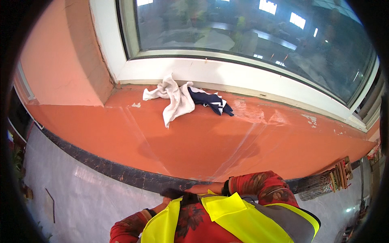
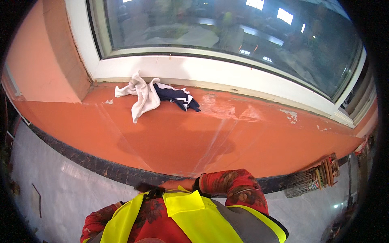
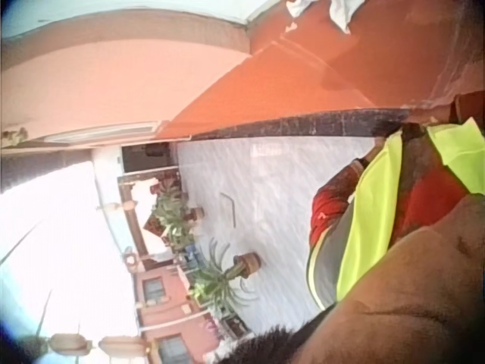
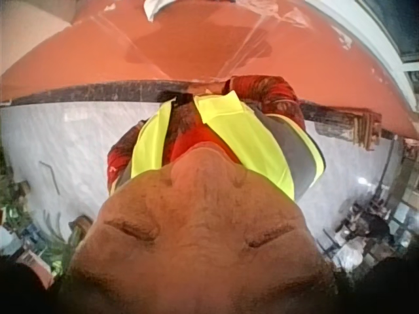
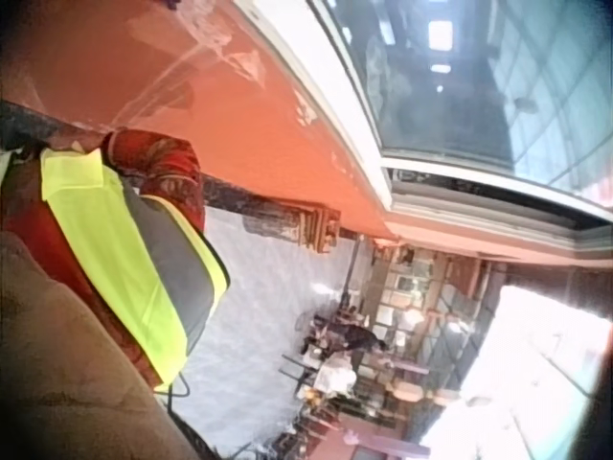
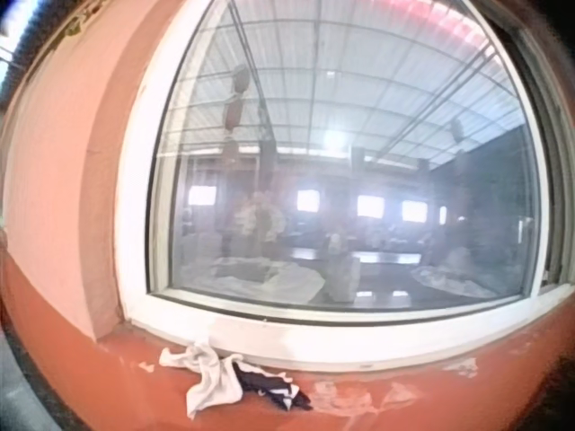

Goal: The person wipes the window frame and sill using a white cloth and a dark cloth. They clean the horizontal sill and vertical frame sections, then wipe the glass pane itself.

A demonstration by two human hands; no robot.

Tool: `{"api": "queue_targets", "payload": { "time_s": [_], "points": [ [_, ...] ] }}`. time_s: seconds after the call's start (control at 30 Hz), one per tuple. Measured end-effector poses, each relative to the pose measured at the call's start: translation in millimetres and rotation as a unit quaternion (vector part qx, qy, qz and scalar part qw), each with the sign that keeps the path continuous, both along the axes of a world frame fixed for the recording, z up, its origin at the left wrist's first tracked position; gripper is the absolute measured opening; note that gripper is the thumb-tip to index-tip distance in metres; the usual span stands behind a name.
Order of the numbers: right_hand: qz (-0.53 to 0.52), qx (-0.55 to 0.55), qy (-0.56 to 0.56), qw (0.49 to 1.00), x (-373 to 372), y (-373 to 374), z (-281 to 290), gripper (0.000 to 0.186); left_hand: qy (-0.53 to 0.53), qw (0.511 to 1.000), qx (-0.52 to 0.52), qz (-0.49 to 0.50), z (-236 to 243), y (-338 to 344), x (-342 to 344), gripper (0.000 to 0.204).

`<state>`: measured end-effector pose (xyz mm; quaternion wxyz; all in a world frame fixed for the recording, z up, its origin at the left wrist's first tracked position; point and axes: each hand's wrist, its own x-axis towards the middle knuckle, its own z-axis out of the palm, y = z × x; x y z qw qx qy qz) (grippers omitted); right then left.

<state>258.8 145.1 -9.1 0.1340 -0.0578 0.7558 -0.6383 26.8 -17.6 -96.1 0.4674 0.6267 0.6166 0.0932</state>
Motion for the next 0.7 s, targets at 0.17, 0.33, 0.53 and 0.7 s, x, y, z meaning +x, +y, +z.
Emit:
{"api": "queue_targets", "payload": {
  "time_s": [0.17,0.33,0.53,0.7],
  "points": [
    [0.002,0.017,0.007,1.0,0.5,3.9,-6.1,0.057,-0.074,0.993,-0.088,0.0,24.2,-17.3,-11.4,0.036],
    [0.01,0.038,0.019,0.999,-1.5,5.1,-33.2,0.057,-0.109,0.986,-0.128,0.004,33.8,-32.0,-17.7,0.037],
    [0.014,0.117,0.005,0.993,-9.9,4.0,-58.8,0.056,-0.089,0.992,-0.089,0.005,10.9,-39.8,-21.7,0.037],
    [0.021,0.221,0.002,0.975,-5.3,8.3,-27.4,0.052,0.087,0.993,0.073,-0.02,-23.5,-26.9,-24.0,0.037]
  ]
}}
